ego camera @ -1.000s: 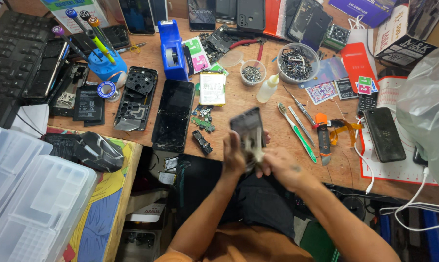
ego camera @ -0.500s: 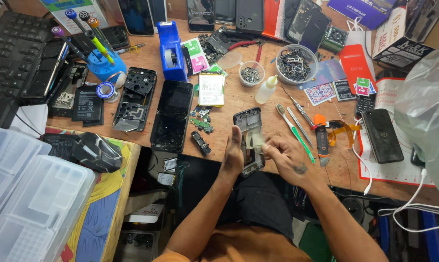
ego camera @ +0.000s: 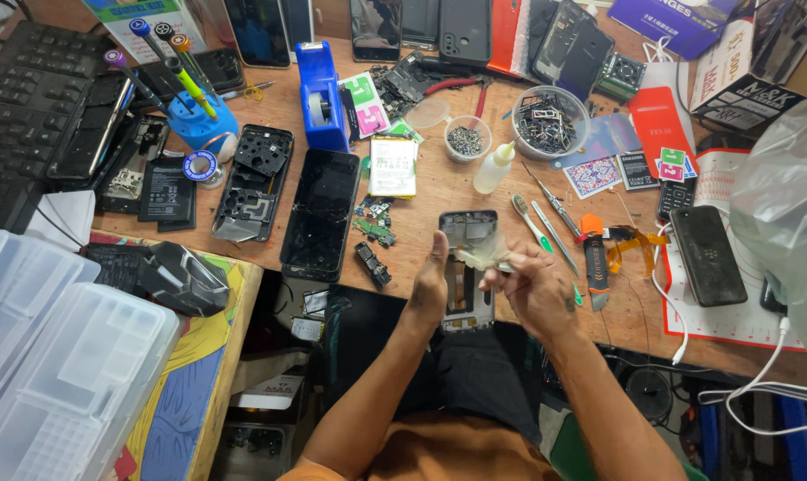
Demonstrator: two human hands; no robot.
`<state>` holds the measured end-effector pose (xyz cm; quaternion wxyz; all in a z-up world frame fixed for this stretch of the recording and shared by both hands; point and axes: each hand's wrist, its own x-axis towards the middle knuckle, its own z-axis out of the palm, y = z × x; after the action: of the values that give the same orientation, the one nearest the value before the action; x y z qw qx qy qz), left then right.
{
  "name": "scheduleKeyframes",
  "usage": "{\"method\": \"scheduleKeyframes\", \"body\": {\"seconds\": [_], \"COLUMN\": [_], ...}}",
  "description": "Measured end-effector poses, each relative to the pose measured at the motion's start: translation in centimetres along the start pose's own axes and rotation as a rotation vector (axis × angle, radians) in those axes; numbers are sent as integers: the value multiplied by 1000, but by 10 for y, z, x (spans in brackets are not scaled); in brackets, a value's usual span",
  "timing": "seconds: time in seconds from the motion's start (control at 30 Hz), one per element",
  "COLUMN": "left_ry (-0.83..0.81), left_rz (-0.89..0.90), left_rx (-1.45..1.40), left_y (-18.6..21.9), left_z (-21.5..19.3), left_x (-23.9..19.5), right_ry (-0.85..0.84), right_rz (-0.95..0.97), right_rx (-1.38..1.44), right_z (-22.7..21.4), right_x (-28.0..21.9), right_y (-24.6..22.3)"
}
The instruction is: The person cleans the interior of a disassembled smartphone chassis using a small brush and a toothbrush. They remove adhesive residue and wipe the metal frame and internal surfaces.
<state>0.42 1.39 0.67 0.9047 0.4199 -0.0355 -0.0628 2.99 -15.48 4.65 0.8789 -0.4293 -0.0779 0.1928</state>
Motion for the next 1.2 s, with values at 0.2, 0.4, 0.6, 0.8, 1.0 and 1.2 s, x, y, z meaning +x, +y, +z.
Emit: {"method": "scheduleKeyframes", "body": {"seconds": [0.2, 0.4, 0.6, 0.8, 1.0, 1.2], "left_ry": [-4, 44, 38, 5, -38, 20], "left_rz": [43, 72, -57, -202, -243, -169], "left_rx": [-137, -241, -204, -311, -382, -234], "left_y": [3, -6, -11, -26, -30, -19], "left_z": [1, -3, -9, -11, 18, 34], "left_x": [-1, -2, 1, 7, -1, 1], "right_ry": [-18, 148, 395, 942, 1426, 1885], "right_rz": [-140, -178, -268, -329, -304, -55], "right_rx": [-43, -264, -804, -1238, -1091, -902], "right_z": [-16, -14, -16, -86, -216, -289], "right_x": [7, -13, -57, -168, -319, -427], "right_y": [-33, -27, -52, -111, -102, 4]}}
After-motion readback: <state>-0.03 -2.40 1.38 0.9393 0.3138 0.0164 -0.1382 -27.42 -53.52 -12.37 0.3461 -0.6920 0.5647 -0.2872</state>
